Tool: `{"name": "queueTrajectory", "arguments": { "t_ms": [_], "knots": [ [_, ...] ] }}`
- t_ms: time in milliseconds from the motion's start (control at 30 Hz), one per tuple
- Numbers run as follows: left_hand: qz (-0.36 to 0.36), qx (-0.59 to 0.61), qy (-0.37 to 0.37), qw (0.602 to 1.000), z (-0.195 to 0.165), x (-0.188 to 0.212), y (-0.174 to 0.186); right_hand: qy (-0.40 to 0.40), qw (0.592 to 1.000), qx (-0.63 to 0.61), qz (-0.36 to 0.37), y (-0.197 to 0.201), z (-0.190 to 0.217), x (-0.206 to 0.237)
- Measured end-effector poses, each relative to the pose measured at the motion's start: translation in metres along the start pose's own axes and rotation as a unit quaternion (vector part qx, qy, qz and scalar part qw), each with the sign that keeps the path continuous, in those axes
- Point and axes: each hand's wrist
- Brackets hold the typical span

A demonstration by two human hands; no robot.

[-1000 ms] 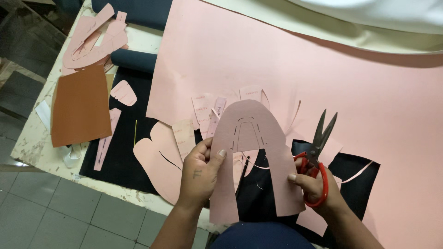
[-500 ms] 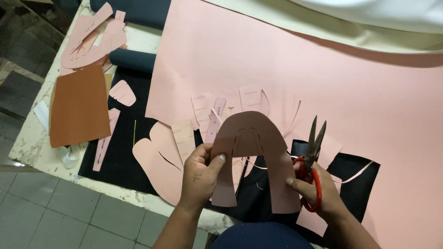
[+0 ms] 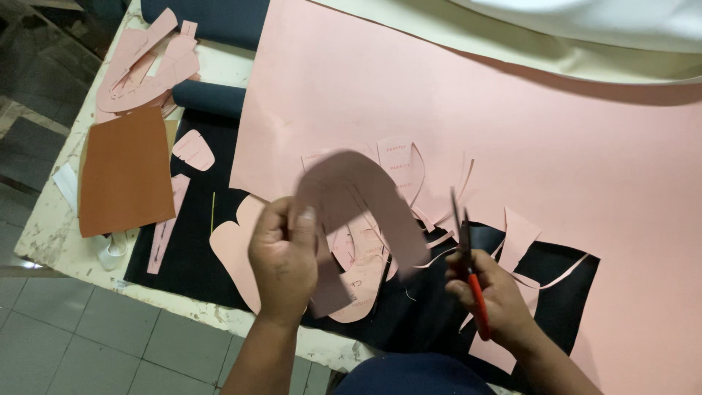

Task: The person cuts curved pink leather pieces along drawn outlines with red-handled scissors, trimming excess material and separating cut pieces on the work table. They then use a pen to mark additional pattern lines on the leather pieces.

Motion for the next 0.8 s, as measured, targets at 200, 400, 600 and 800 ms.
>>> {"name": "queueTrajectory", "arguments": {
  "t_ms": [200, 400, 600, 800],
  "knots": [
    [-0.051, 0.271, 0.181, 0.944, 0.033, -0.001, -0.007, 0.118, 0.991, -0.048, -0.035, -0.002, 0.007, -0.001],
    [0.1, 0.389, 0.264, 0.877, 0.058, 0.045, -0.058, 0.088, 0.987, -0.117, -0.072, -0.027, 0.011, 0.006],
    [0.182, 0.378, 0.274, 0.866, 0.059, 0.056, -0.068, 0.091, 0.982, -0.013, -0.162, -0.023, 0.016, 0.002],
    [0.16, 0.331, 0.212, 0.906, 0.072, 0.048, -0.06, 0.071, 0.985, -0.002, -0.156, -0.016, 0.014, -0.006]
  ]
}}
Point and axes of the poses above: each hand's wrist, its own x-axis away from the middle knuckle, its own y-axis out of the back of the hand, z = x × y, and after that the axes turned 12 degrees about z, right-handed
